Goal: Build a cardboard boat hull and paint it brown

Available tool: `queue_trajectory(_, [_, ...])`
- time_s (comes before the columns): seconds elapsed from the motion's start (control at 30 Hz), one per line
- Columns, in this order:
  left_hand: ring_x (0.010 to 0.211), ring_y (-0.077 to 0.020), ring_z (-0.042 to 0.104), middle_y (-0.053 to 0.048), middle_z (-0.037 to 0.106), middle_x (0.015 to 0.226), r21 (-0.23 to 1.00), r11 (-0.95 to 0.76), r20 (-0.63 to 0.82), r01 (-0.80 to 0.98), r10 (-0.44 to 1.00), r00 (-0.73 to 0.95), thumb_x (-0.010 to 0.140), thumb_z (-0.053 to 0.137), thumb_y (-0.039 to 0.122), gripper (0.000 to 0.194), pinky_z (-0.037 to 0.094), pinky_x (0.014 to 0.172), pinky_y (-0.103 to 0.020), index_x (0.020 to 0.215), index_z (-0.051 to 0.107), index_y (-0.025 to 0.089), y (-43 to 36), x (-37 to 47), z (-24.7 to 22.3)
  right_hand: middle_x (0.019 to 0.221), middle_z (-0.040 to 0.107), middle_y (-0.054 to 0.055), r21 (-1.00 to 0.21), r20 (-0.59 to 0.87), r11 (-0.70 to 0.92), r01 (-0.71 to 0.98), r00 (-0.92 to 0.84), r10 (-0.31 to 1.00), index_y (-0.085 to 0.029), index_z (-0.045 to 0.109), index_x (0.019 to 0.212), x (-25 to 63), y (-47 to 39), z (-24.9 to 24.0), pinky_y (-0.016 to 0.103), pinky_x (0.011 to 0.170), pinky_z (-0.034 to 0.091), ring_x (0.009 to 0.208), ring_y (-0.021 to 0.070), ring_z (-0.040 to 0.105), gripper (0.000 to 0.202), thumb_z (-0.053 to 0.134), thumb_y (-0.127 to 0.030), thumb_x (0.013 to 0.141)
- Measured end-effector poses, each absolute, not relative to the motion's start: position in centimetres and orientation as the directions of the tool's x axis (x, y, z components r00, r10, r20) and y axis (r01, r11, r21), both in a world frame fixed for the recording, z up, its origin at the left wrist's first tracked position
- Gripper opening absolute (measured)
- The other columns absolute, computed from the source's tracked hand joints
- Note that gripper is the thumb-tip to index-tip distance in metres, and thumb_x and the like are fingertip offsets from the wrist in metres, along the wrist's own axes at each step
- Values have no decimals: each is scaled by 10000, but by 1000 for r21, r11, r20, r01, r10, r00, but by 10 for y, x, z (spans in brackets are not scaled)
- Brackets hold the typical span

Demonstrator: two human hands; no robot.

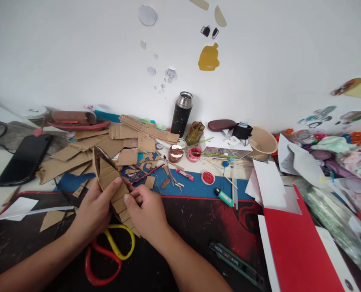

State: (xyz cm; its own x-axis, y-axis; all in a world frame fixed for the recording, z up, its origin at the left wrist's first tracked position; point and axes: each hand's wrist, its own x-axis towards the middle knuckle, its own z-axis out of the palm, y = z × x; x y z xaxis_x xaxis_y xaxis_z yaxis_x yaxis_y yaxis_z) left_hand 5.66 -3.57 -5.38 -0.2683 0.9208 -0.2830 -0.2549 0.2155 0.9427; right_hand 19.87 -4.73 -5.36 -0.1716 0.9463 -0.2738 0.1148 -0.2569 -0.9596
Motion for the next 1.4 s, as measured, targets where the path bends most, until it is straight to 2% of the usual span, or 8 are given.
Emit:
queue_trajectory(0.13, [989,-250,688,-42,786,1106,963,208,-250,-170,926,-283,814,891,637,560,541,893,-362,1155,683,244,-39,53,-56,658,582,-51,-954,-299,-291,68,-211,931,-229,568,799,199,-47,-54,250,581,390,580,125,500,244,699,-366,953])
queue_trajectory(0.37, [1004,-283,724,-54,794,1084,958,210,-254,-197,937,-239,817,894,606,554,552,912,-407,1162,684,227,-39,54,-61,650,559,-64,-955,-296,-284,84,-209,932,-228,542,785,199,-47,-54,236,571,366,575,117,458,256,693,-300,978])
queue_trajectory(0.53, [1005,-304,749,-76,809,1067,948,248,-294,-197,922,-253,819,869,638,546,579,930,-438,1123,708,215,-38,55,-61,710,629,-34,-952,-296,-274,135,-179,938,-230,538,782,196,-49,-55,237,579,374,600,126,502,268,704,-286,985])
queue_trajectory(0.67, [975,-301,754,-76,805,1038,968,223,-246,-111,930,-274,862,831,636,507,597,895,-432,1122,721,215,-38,53,-65,658,583,-51,-949,-269,-235,210,-154,951,-232,551,780,195,-49,-55,244,595,376,598,133,505,266,710,-294,983])
queue_trajectory(0.87, [1099,-327,742,-85,802,1128,984,169,-175,-46,937,-303,911,785,642,513,599,959,-460,1199,715,223,-44,52,-69,642,563,-59,-948,-256,-219,231,-148,955,-231,572,791,196,-49,-50,248,600,374,596,133,502,254,713,-315,984])
queue_trajectory(1.0, [1045,-284,722,-63,782,1142,989,148,-144,-9,950,-278,937,757,656,494,567,966,-432,1199,685,244,-47,52,-65,640,541,-62,-956,-263,-235,174,-157,952,-233,560,788,196,-49,-46,244,580,367,594,131,488,264,697,-330,991])
queue_trajectory(1.17, [952,-273,711,-40,767,1038,988,154,-145,10,949,-279,884,816,662,505,565,876,-407,1131,683,241,-43,51,-60,636,522,-70,-963,-245,-222,152,-155,957,-235,552,788,196,-49,-44,243,555,340,579,124,461,259,693,-341,979])
queue_trajectory(1.4, [1108,-327,728,-92,790,1166,990,140,-139,-13,952,-272,899,803,661,555,577,947,-447,1226,695,225,-42,49,-69,623,519,-80,-966,-238,-216,142,-158,958,-239,560,804,200,-45,-49,247,543,326,561,123,445,247,698,-352,975])
